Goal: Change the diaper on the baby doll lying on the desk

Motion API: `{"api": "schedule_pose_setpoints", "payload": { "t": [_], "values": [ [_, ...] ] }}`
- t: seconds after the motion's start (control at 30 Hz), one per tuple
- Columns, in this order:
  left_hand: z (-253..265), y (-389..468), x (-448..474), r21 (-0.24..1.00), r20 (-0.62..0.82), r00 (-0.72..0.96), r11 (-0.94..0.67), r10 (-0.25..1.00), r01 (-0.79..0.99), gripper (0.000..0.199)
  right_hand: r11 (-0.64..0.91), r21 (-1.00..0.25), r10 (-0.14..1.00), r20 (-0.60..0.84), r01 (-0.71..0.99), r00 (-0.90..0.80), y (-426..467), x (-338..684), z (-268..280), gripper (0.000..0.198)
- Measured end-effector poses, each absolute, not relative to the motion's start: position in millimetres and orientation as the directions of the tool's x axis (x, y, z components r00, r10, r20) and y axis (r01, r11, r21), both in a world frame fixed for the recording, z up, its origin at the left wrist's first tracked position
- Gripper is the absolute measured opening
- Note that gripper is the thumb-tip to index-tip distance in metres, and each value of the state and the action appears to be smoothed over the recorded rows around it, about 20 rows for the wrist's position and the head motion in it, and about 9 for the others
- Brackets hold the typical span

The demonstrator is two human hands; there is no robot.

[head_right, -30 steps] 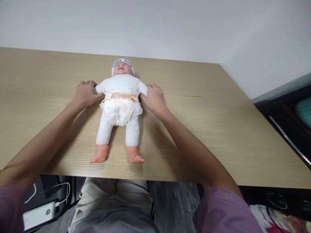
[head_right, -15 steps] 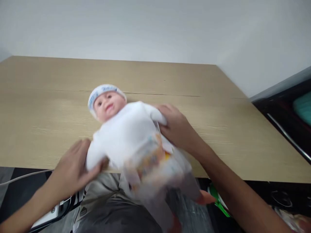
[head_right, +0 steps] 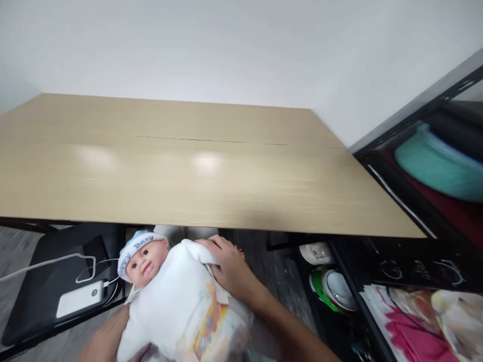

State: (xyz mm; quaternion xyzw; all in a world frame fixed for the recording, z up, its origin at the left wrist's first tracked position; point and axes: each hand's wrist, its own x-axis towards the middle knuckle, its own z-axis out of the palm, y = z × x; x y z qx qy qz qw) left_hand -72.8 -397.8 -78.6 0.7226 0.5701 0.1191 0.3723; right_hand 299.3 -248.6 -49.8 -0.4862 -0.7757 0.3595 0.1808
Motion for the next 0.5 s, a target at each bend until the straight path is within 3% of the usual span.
{"api": "schedule_pose_setpoints", "payload": {
  "t": [0.2,0.33,0.43,0.5],
  "values": [
    [-74,-386,-73,0.605,-0.43,0.32,0.006,0.845,0.796,0.051,0.157,-0.795,0.891,-0.143,0.586,-0.432,-234,303,-140,0.041],
    [-54,-372,-71,0.352,-0.521,0.289,-0.107,0.803,0.93,0.063,0.073,-0.837,0.913,-0.162,0.542,-0.373,-247,324,-146,0.037],
    [-35,-350,-58,0.199,-0.423,0.265,-0.196,0.866,0.96,0.071,0.001,-0.877,0.867,-0.239,0.48,-0.437,-258,331,-118,0.044],
    [-24,-327,-37,0.296,-0.298,0.345,-0.257,0.89,0.92,0.072,-0.02,-0.886,0.858,-0.254,0.464,-0.447,-263,330,-101,0.036]
  ]
}}
